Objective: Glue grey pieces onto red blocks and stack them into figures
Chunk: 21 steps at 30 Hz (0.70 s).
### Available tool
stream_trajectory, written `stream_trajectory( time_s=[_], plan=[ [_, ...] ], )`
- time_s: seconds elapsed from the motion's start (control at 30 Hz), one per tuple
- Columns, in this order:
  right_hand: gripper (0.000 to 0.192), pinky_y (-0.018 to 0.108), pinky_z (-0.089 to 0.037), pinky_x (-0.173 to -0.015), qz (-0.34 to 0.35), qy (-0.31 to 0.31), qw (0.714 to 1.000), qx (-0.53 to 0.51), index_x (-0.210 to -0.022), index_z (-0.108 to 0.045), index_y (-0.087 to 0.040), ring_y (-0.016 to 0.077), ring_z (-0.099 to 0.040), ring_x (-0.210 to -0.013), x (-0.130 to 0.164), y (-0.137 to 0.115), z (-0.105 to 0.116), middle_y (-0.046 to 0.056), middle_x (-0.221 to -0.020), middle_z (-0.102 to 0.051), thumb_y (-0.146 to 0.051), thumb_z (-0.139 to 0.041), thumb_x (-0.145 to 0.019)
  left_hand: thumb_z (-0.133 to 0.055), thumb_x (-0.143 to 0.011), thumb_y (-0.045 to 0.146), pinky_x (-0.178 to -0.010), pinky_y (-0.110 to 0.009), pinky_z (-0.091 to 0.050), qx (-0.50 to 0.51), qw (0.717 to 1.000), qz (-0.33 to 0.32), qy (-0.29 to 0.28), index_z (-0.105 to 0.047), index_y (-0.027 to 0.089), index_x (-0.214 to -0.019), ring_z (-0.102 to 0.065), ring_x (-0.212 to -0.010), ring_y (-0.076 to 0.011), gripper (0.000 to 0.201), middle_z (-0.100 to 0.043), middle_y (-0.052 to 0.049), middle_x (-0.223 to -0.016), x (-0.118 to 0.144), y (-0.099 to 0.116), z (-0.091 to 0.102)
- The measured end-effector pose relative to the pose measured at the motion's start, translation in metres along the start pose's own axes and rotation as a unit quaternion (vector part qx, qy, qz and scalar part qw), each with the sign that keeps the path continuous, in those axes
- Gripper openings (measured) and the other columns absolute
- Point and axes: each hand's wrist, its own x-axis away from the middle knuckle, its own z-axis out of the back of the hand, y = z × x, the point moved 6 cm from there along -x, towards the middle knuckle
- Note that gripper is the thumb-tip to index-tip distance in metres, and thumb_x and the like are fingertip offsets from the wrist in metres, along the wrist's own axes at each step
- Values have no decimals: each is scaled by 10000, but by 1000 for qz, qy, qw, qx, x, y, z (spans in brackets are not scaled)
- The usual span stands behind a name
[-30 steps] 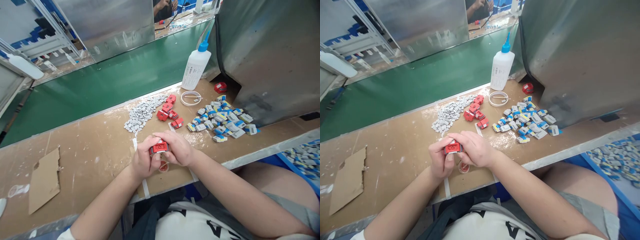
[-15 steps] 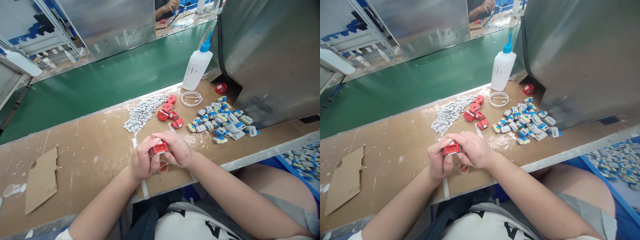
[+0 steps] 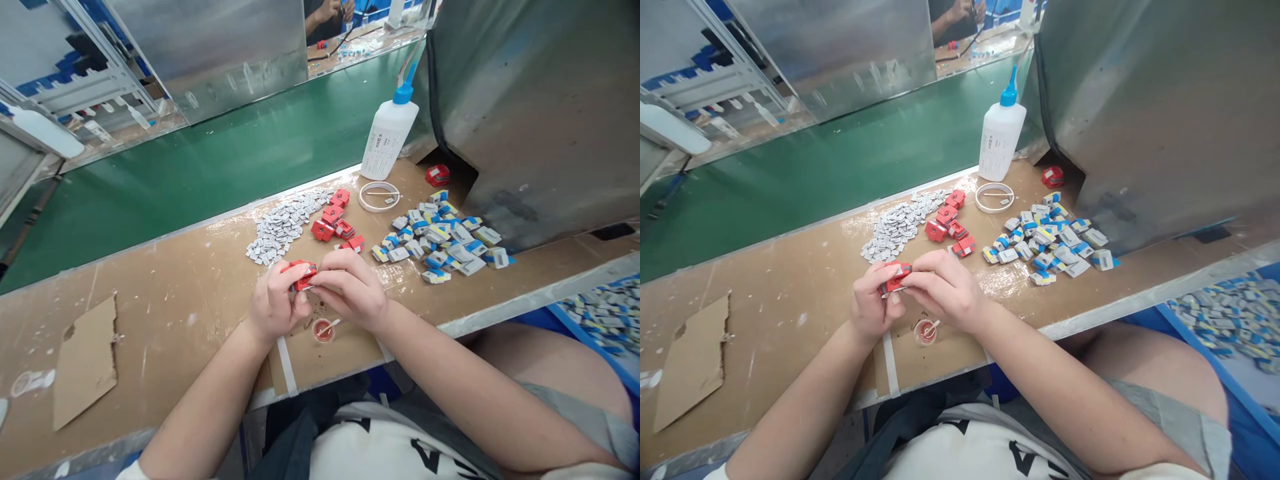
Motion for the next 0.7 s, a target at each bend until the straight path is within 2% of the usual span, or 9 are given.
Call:
stream_trajectory(
  time_s=[0.1,0.23,0.47,0.63,0.7],
  plan=[
    [201,393,-634,-801,-16,-14,1000,15,-1214,-688,-243,224,-715,-925,-3,1,-1,86,-1044,-728,-160,-657,-1034,-469,-1106,333,-721,-310,-578,-5,1000,0,-4,-478,220,-1459,-690,-842,-177,371,-697,-76,-1056,-3,0,0],
    [126,379,-621,-805,-33,-44,998,5,-1158,-659,-206,223,-697,-954,-4,7,-4,106,-1052,-723,-149,-619,-1054,-488,-1088,280,-725,-291,-576,-2,999,7,-47,-475,200,-1467,-691,-832,-167,388,-707,-79,-1079,-5,-3,-3],
    [105,371,-601,-822,-33,-82,996,-7,-1163,-637,-207,223,-667,-981,-3,14,-7,103,-1074,-697,-172,-580,-1082,-502,-1063,226,-871,-337,-625,4,989,20,-149,-447,191,-1504,-762,-1057,-224,446,-739,-136,-1248,-9,-9,-1],
    [62,353,-572,-814,-12,-92,995,26,-1131,-612,-193,217,-635,-945,-4,17,-10,91,-1028,-687,-165,-574,-1090,-491,-1076,201,-903,-346,-631,-11,982,15,-186,-438,190,-1515,-764,-1057,-224,442,-747,-139,-1247,-10,-12,1],
    [59,357,-561,-829,-28,-102,993,46,-1130,-611,-193,221,-628,-945,-3,22,-12,91,-1027,-682,-182,-559,-1103,-505,-1085,219,-864,-341,-635,-43,982,38,-182,-474,211,-1489,-755,-998,-206,405,-720,-137,-1268,-11,-16,2]
  ],
)
